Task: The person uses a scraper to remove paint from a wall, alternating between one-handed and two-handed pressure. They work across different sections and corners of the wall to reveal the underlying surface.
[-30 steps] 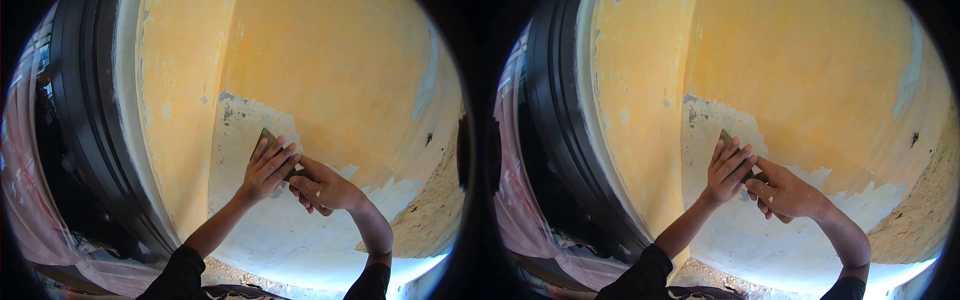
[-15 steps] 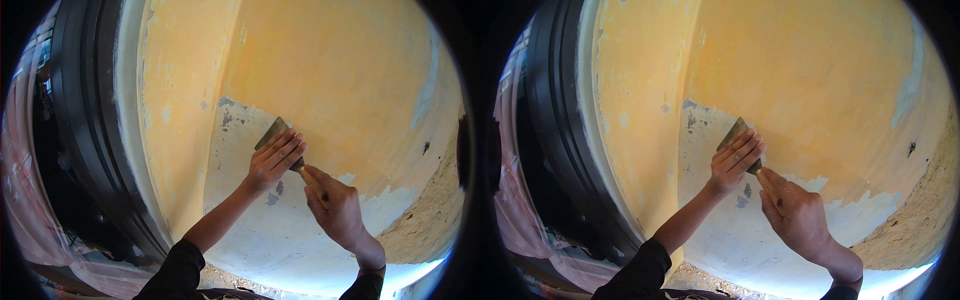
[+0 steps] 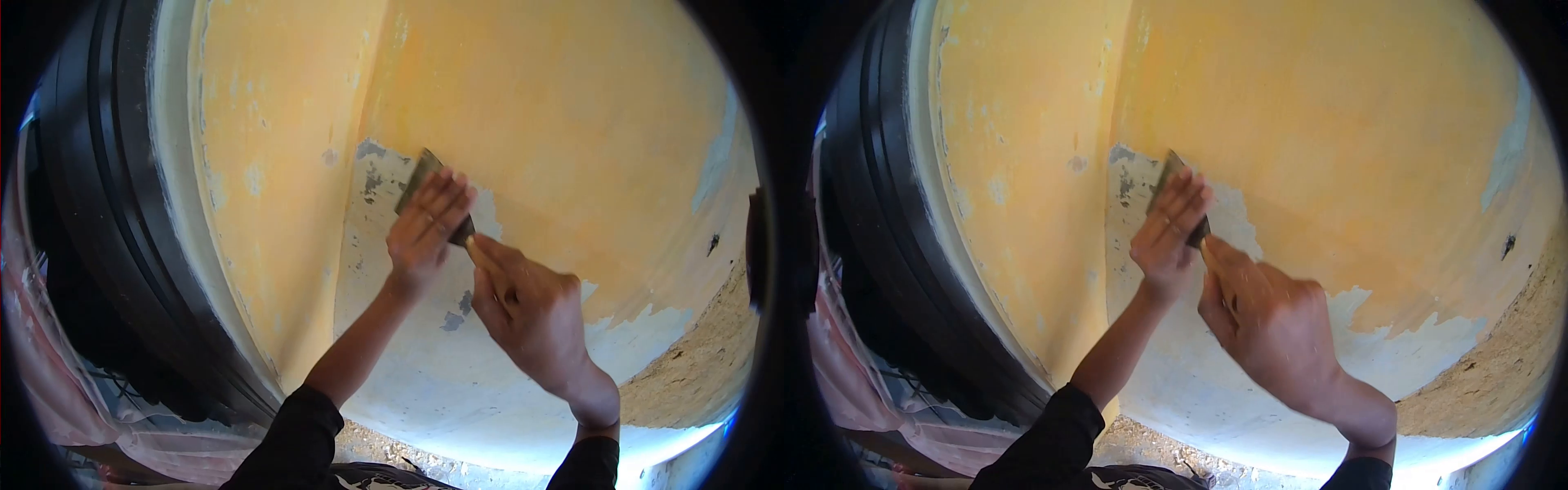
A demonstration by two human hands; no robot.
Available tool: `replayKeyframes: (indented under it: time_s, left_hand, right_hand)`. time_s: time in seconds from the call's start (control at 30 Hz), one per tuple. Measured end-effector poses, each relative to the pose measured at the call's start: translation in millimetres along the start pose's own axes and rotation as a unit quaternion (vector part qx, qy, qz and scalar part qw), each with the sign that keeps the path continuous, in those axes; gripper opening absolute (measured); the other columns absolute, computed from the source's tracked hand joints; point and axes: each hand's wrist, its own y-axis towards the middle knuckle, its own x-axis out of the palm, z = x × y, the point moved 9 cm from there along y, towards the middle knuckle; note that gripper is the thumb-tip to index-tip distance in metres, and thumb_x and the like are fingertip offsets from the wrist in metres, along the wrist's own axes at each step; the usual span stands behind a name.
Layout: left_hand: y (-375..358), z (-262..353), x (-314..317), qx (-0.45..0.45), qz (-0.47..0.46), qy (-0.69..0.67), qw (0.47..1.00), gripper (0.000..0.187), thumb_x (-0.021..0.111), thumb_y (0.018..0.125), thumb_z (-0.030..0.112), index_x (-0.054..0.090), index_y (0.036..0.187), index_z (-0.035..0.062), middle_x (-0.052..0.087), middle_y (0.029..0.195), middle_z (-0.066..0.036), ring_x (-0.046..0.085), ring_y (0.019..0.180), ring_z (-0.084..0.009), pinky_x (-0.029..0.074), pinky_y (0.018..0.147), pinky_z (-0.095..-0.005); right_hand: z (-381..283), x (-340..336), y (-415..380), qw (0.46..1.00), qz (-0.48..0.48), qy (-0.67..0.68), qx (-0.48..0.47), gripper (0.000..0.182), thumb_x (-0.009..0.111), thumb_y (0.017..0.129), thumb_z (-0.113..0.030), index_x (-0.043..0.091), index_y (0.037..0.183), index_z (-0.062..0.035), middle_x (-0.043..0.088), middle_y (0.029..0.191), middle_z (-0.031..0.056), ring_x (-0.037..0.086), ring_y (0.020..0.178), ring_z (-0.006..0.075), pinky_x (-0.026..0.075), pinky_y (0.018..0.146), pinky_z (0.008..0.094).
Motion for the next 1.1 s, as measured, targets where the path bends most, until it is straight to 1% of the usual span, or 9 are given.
replayKeyframes:
  time_s: [0.33, 0.47, 0.6, 0.67, 0.73, 0.77, 0.87, 0.93, 1.1]
  left_hand:
    - [-3, -8, -15, 0.012, -0.022, -0.058, 0.998, 0.032, 0.06, 0.083, -0.002, 0.07, 0.113, 0.0004, 0.069, 0.114, -0.017, 0.063, 0.115, -0.0334, 0.047, 0.104, -0.0458]
    - [-1, -10, -17, 0.008, -0.027, -0.003, 1.0, 0.03, 0.064, 0.083, -0.002, 0.07, 0.112, 0.0, 0.071, 0.11, -0.015, 0.065, 0.113, -0.0321, 0.048, 0.104, -0.0446]
    - [-8, -15, -13, 0.003, -0.039, -0.068, 0.997, 0.04, 0.058, 0.08, -0.011, 0.07, 0.115, 0.0053, 0.068, 0.119, -0.011, 0.06, 0.121, -0.029, 0.046, 0.107, -0.0449]
    - [1, -35, -18, -0.008, -0.013, 0.027, 1.0, 0.039, 0.06, 0.082, -0.009, 0.069, 0.117, 0.0067, 0.068, 0.121, -0.011, 0.06, 0.121, -0.0284, 0.047, 0.106, -0.0434]
    - [0, -24, -21, -0.011, 0.005, 0.029, 1.0, 0.038, 0.06, 0.082, -0.009, 0.069, 0.116, 0.0064, 0.068, 0.121, -0.01, 0.061, 0.12, -0.0278, 0.048, 0.105, -0.0426]
    - [-5, -14, -19, -0.01, -0.013, -0.027, 0.999, 0.039, 0.061, 0.079, -0.01, 0.07, 0.115, 0.0042, 0.068, 0.12, -0.012, 0.061, 0.12, -0.0293, 0.047, 0.105, -0.043]
    - [-6, -22, -20, -0.019, -0.037, -0.072, 0.997, 0.044, 0.061, 0.075, -0.014, 0.069, 0.116, 0.0022, 0.068, 0.119, -0.014, 0.061, 0.12, -0.0303, 0.046, 0.106, -0.0423]
    - [5, -33, -27, -0.021, 0.018, 0.001, 1.0, 0.047, 0.059, 0.075, -0.014, 0.069, 0.117, 0.004, 0.068, 0.12, -0.012, 0.061, 0.119, -0.0291, 0.046, 0.106, -0.0443]
    - [0, -30, -26, -0.003, -0.012, -0.015, 1.0, 0.049, 0.059, 0.074, -0.015, 0.068, 0.118, 0.0039, 0.068, 0.12, -0.012, 0.06, 0.121, -0.0292, 0.045, 0.107, -0.0446]
  right_hand:
    - [-19, 7, -9, 0.999, -0.028, -0.039, 0.001, 0.024, 0.068, 0.083, -0.007, 0.064, 0.106, 0.0002, 0.058, 0.058, 0.0098, 0.057, 0.046, 0.0225, 0.046, 0.044, 0.0336]
    - [-5, 22, 17, 0.999, -0.008, 0.026, 0.025, 0.027, 0.067, 0.084, -0.008, 0.064, 0.109, -0.0006, 0.056, 0.057, 0.0071, 0.057, 0.046, 0.0188, 0.045, 0.043, 0.0325]
    - [-16, 23, 3, 1.0, -0.013, 0.003, -0.002, 0.025, 0.067, 0.086, -0.009, 0.063, 0.109, -0.0009, 0.057, 0.06, 0.009, 0.058, 0.048, 0.023, 0.045, 0.045, 0.0349]
    - [-9, 27, 12, 0.999, 0.012, 0.04, -0.004, 0.027, 0.067, 0.085, -0.009, 0.063, 0.11, -0.0013, 0.056, 0.06, 0.0073, 0.057, 0.046, 0.0196, 0.045, 0.044, 0.0337]
    - [-19, 18, 18, 0.999, -0.039, -0.009, 0.003, 0.024, 0.068, 0.085, -0.005, 0.067, 0.108, 0.0026, 0.068, 0.079, 0.0164, 0.059, 0.047, 0.0184, 0.046, 0.046, 0.0304]
    - [-27, 12, 8, 0.999, -0.033, -0.038, -0.014, 0.024, 0.068, 0.085, -0.005, 0.067, 0.108, 0.002, 0.061, 0.063, 0.0119, 0.056, 0.044, 0.0179, 0.044, 0.044, 0.03]
    - [-28, 21, 19, 1.0, -0.016, 0.002, -0.007, 0.024, 0.068, 0.085, -0.005, 0.068, 0.108, 0.0013, 0.059, 0.059, 0.0112, 0.056, 0.043, 0.0175, 0.044, 0.044, 0.0299]
    - [-19, 26, 23, 1.0, -0.024, 0.017, 0.012, 0.024, 0.069, 0.085, -0.005, 0.068, 0.108, 0.0008, 0.064, 0.067, 0.0134, 0.057, 0.045, 0.0178, 0.045, 0.045, 0.0297]
    - [-14, 32, 32, 1.0, -0.014, 0.026, 0.004, 0.023, 0.069, 0.085, -0.005, 0.068, 0.107, 0.0007, 0.066, 0.07, 0.0135, 0.059, 0.048, 0.0157, 0.045, 0.047, 0.0284]
